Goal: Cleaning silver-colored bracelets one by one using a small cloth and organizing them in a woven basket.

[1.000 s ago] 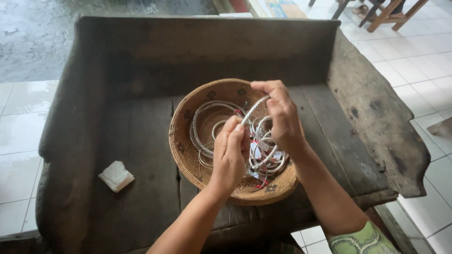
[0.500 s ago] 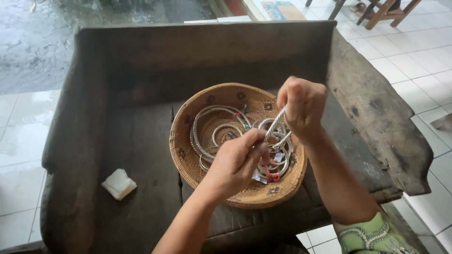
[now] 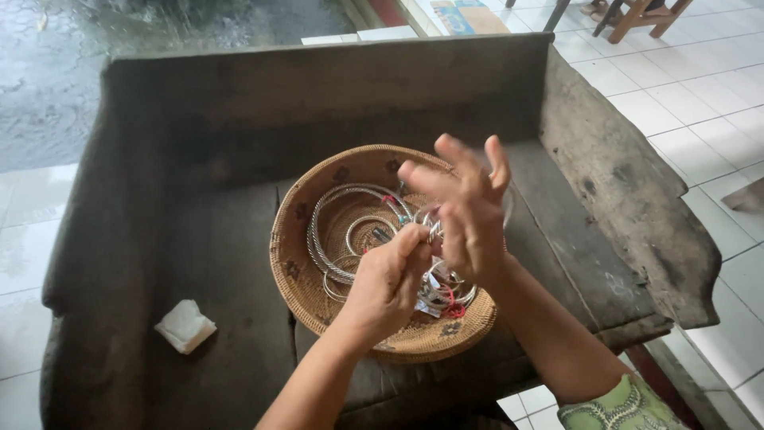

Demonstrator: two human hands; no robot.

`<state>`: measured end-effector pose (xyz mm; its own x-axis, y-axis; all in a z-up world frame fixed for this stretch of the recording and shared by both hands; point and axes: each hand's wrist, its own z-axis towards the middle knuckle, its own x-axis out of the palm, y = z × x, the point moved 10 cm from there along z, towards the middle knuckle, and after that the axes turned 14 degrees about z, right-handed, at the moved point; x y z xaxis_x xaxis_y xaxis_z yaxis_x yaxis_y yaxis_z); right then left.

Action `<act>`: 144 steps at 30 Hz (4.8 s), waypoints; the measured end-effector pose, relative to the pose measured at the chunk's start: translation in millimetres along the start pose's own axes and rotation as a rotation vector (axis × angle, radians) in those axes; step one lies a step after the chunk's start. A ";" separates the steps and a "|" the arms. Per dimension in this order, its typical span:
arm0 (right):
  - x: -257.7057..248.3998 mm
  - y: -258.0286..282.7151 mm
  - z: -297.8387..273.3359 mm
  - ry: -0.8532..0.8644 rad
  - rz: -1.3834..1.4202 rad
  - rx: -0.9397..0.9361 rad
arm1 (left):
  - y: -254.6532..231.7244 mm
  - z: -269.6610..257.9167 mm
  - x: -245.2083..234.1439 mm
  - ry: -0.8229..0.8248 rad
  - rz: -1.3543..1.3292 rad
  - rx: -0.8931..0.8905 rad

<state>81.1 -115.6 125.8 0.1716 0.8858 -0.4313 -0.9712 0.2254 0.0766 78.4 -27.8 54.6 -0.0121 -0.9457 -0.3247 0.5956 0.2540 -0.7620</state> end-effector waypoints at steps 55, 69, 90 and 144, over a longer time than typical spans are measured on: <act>-5.2 -88.1 -46.2 -0.027 0.113 0.365 | 8.1 1.6 6.9 0.030 0.062 -0.113; 2.1 -59.6 -34.3 0.072 -0.121 0.271 | 13.7 0.7 5.3 0.041 0.100 -0.140; -4.9 -124.2 -78.7 -0.071 0.431 0.700 | 16.0 -3.6 7.7 0.107 -0.147 -0.208; -21.9 -17.5 -6.7 -0.090 0.088 0.215 | 21.4 1.4 23.8 0.173 0.161 -0.371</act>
<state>93.2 -141.6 127.9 0.1114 0.9362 -0.3333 -0.9274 0.2185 0.3038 92.0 -45.2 31.3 -0.0956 -0.8484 -0.5206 0.2726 0.4807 -0.8334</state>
